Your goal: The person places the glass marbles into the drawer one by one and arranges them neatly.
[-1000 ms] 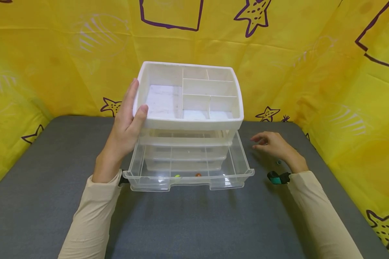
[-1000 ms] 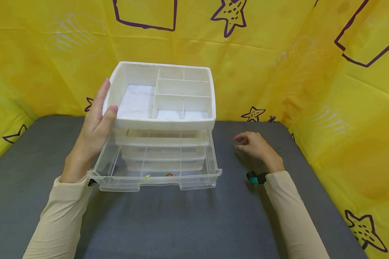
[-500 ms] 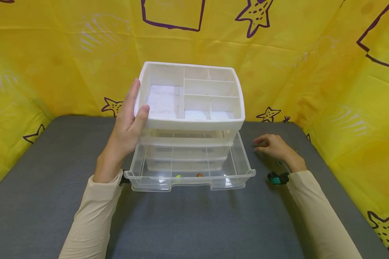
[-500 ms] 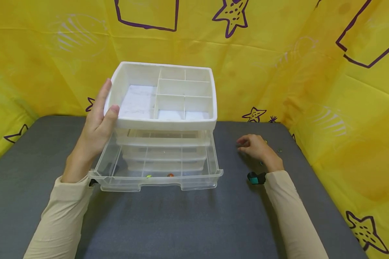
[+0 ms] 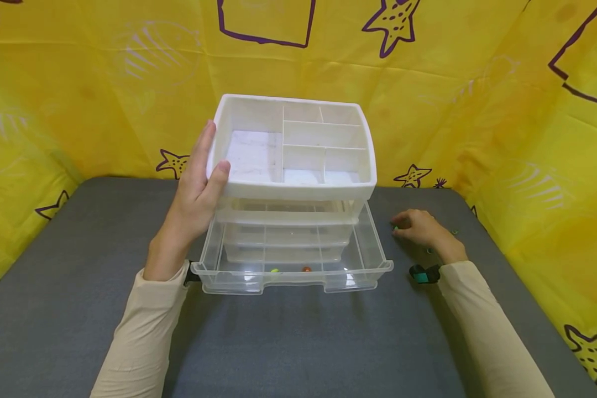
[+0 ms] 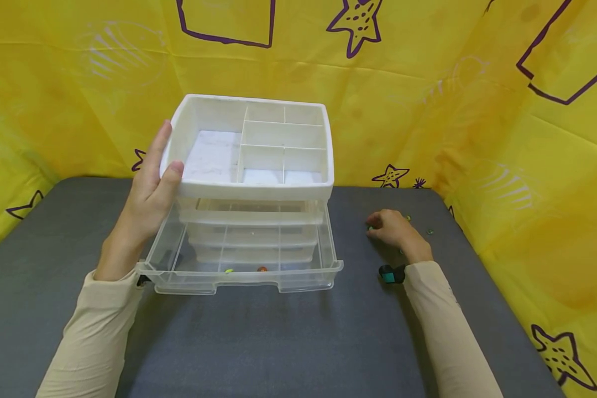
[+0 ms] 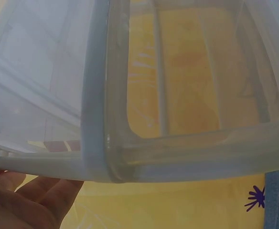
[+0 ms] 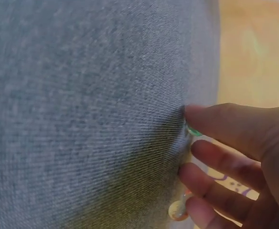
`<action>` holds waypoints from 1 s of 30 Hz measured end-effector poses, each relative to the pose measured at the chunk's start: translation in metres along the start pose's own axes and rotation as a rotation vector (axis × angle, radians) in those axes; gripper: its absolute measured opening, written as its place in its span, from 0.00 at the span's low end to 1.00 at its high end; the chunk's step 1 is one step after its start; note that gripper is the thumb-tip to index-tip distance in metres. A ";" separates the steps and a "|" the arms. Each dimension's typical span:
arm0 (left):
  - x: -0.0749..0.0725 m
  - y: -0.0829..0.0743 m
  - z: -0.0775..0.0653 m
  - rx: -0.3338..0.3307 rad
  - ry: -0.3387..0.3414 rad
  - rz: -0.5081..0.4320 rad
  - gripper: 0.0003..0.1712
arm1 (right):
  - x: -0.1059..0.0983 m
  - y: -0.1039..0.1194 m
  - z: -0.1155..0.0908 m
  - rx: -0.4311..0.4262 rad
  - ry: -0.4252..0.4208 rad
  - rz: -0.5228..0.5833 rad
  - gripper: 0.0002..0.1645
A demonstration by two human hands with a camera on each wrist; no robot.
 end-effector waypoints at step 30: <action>-0.001 -0.001 0.000 -0.007 0.002 0.004 0.36 | 0.005 0.003 -0.004 -0.085 -0.043 0.039 0.12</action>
Point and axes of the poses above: each hand's wrist, its own z-axis towards the middle knuckle, its own x-axis out of the palm, y = z × x, the point moved 1 cm from there along z, towards the middle knuckle, and after that the axes turned 13 degrees about z, right-handed, at the moved point
